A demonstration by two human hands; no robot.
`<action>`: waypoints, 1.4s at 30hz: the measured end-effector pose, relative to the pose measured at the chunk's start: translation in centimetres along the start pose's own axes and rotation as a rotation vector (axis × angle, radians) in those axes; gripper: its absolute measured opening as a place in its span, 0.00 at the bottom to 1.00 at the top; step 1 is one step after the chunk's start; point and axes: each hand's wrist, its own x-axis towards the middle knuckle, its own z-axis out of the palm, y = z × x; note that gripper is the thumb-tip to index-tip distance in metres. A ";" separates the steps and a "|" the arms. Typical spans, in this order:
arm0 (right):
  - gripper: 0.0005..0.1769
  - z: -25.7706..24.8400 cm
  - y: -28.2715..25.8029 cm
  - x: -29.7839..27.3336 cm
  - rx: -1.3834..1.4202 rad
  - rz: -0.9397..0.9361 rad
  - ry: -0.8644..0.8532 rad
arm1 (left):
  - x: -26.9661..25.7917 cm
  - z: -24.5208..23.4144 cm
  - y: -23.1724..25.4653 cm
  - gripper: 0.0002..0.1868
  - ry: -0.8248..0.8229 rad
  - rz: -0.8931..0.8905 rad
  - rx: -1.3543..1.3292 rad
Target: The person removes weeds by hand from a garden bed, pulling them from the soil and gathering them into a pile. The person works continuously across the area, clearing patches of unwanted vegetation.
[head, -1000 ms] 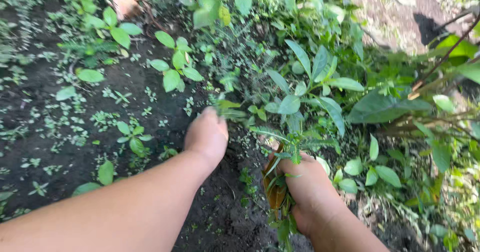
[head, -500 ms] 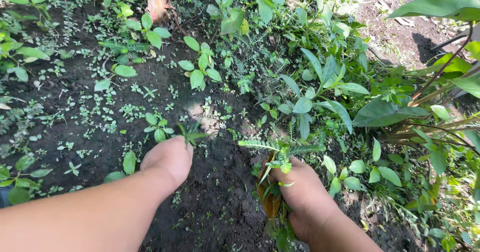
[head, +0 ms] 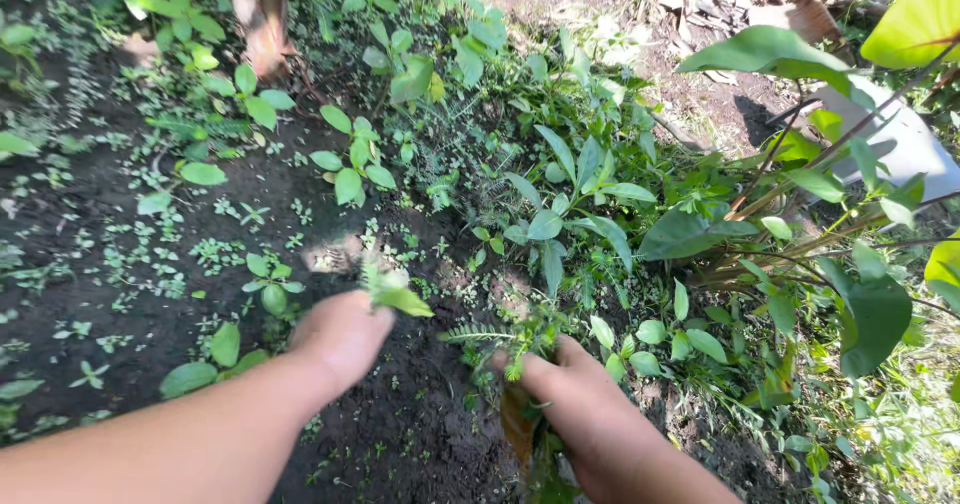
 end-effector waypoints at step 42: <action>0.20 -5.7 1.5 -8.3 0.213 -0.299 -0.150 | -13.2 2.3 19.7 0.17 -0.407 -0.169 -0.765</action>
